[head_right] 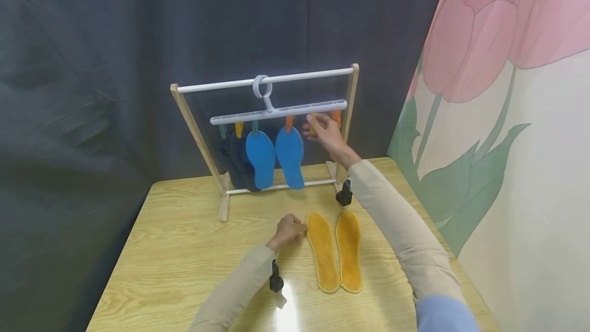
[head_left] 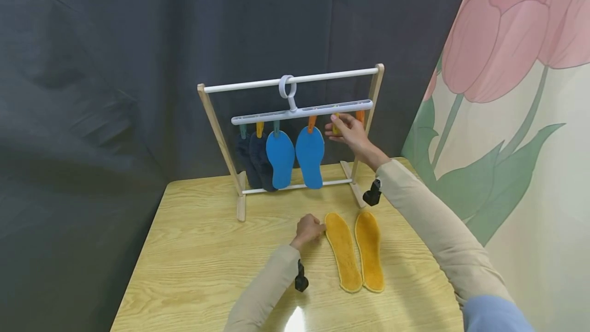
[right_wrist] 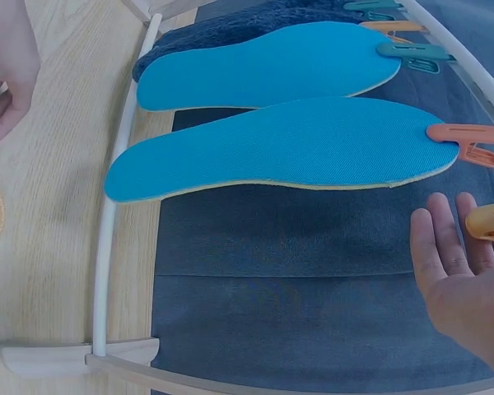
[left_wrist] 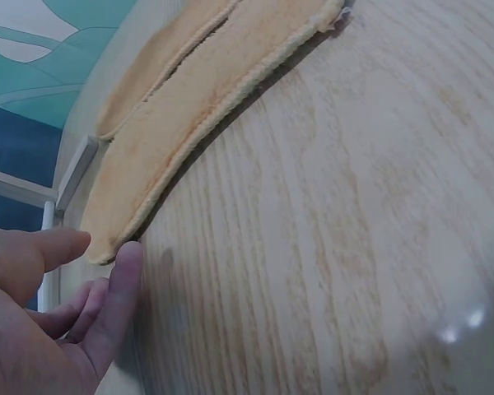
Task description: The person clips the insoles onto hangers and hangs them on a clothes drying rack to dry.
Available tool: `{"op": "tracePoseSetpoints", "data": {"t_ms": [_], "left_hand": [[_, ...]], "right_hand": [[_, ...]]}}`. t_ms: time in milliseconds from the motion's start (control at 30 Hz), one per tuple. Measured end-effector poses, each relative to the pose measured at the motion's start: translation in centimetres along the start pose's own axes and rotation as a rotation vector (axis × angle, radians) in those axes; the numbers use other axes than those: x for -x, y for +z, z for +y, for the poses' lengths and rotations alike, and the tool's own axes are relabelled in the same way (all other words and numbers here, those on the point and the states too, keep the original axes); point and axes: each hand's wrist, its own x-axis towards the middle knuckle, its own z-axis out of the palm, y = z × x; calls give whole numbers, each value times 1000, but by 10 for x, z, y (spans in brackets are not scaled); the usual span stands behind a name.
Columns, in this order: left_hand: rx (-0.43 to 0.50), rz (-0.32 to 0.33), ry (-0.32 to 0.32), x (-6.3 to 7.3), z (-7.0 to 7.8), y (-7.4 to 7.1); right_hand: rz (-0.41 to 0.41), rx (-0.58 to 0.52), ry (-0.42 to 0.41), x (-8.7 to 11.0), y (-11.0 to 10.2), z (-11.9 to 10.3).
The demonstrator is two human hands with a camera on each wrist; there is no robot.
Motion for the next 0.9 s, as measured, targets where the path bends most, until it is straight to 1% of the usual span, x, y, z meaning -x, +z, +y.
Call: {"op": "tracePoseSetpoints", "data": {"t_ms": [100,133,300,400,467,700,900], "left_hand": [[-56,2,1,1,0,4],[-68,5,-9,1,0,6],[-162,38,25,3,0,13],[-191,49,31,3,1,16],[-198,45,29,4,1,17],[-199,39,34,2,1,20],[-178,47,42,3,3,20]], "right_hand": [[-10,8,2,5,3,-7],[-12,11,2,7,4,-9],[-14,24,5,12,5,-12],[-15,27,6,12,5,-12],[-18,25,5,12,5,-12],[12,38,-25,-4,-2,13],[4,44,-25,-4,-2,12]]}}
